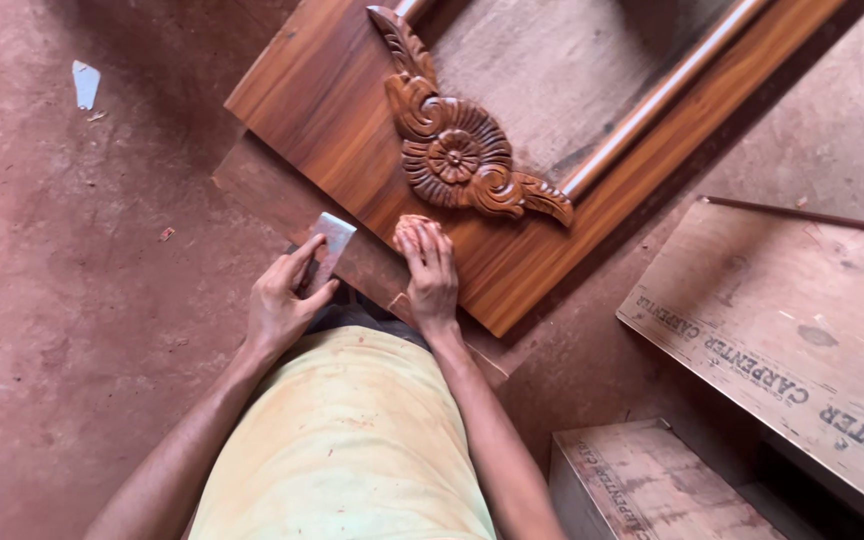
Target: The person sands a wooden door frame with a sanding block, focusing on the edges and a carved floral design. They wipe the surface with a cloth and dip the cloth into a metal container of liquid before continuing to sand.
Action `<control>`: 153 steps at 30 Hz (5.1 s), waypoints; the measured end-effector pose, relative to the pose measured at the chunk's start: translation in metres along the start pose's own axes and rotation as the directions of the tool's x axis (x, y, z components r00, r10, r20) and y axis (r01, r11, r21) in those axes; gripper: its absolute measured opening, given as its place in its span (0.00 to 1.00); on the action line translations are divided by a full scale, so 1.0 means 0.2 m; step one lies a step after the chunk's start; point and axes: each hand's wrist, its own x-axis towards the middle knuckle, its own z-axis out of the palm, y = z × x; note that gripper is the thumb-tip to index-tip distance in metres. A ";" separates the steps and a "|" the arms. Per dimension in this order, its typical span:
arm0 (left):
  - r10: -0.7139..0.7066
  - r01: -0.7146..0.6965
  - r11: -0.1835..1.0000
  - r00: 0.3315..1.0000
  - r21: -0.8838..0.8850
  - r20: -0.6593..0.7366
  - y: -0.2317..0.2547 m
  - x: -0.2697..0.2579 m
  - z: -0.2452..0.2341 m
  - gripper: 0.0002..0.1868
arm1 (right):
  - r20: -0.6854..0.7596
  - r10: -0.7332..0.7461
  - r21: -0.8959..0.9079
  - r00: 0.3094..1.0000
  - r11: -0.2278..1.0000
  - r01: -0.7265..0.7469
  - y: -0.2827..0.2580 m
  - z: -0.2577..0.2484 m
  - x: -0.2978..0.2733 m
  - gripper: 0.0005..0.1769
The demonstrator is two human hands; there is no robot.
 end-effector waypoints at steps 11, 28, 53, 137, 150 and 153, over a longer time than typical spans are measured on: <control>-0.105 0.100 0.993 0.991 -0.065 -0.088 -0.09 0.06 -0.09 0.36 | 0.072 -0.214 -0.066 0.974 0.973 0.219 -0.10 0.11 0.38 0.15; -0.197 0.167 0.968 0.969 -0.189 -0.150 -0.17 0.11 -0.07 0.37 | 0.229 0.043 -0.405 0.973 0.913 0.055 0.44 -0.24 0.04 0.09; -0.395 0.306 0.904 0.866 -0.299 -0.307 -0.36 0.06 -0.22 0.37 | 0.029 -0.310 -0.003 0.950 0.951 0.310 -0.15 0.61 1.27 0.15; -0.419 0.373 0.892 0.894 -0.255 -0.157 -0.24 -0.10 -0.15 0.37 | 0.255 -0.131 0.110 0.958 0.988 0.106 -0.42 0.52 0.66 0.59; -0.182 0.145 0.972 0.963 -0.185 -0.200 -0.23 -0.05 -0.08 0.36 | 0.235 -0.097 0.295 0.967 0.955 0.024 0.22 -0.18 0.08 0.15; -0.166 0.140 0.976 0.974 -0.170 -0.154 -0.13 -0.06 -0.05 0.36 | 0.004 0.105 0.230 0.995 0.968 -0.103 0.37 -0.36 0.01 0.16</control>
